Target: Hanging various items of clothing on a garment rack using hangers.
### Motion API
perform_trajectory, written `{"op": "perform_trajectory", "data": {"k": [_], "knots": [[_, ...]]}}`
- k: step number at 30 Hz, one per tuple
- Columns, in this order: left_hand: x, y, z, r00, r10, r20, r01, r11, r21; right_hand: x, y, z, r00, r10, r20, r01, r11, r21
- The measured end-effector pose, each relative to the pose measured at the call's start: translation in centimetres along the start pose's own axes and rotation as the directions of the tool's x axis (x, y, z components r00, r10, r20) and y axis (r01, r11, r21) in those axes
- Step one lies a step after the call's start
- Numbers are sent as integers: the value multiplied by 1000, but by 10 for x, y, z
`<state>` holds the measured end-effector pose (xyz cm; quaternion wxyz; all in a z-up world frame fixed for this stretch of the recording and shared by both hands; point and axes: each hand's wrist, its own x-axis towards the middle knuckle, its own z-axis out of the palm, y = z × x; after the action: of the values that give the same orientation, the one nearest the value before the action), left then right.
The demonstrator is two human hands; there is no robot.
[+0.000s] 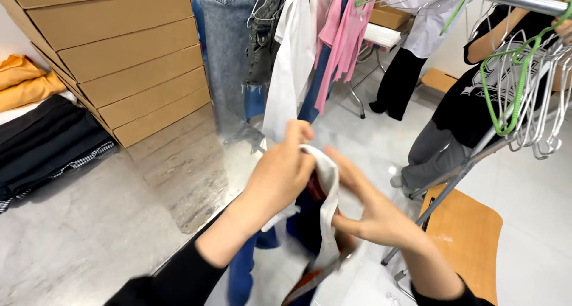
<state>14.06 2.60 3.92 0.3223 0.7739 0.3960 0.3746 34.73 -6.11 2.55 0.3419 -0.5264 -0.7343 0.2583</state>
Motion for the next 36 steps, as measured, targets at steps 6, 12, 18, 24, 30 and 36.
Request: {"op": "perform_trajectory", "data": {"k": [6,12,18,24,30,36], "knots": [[-1,-8,15,985,115,130,-150,942,301,-1,-2,38,983,138,118,-182,726,664],[-31,-21,3,988,111,107,-138,948,287,11,66,85,916,337,-216,-300,935,189],[-82,-124,46,712,699,-63,-518,584,625,16,33,67,817,562,-130,-276,578,768],[-93,-176,78,880,437,-188,-330,845,421,22,17,59,975,122,-188,-45,927,372],[-67,-141,52,983,-64,-173,119,936,332,-14,37,1,866,460,-198,-366,851,376],[0,-46,39,935,328,-139,-236,863,446,-32,31,-111,750,530,-396,-581,814,-11]]}}
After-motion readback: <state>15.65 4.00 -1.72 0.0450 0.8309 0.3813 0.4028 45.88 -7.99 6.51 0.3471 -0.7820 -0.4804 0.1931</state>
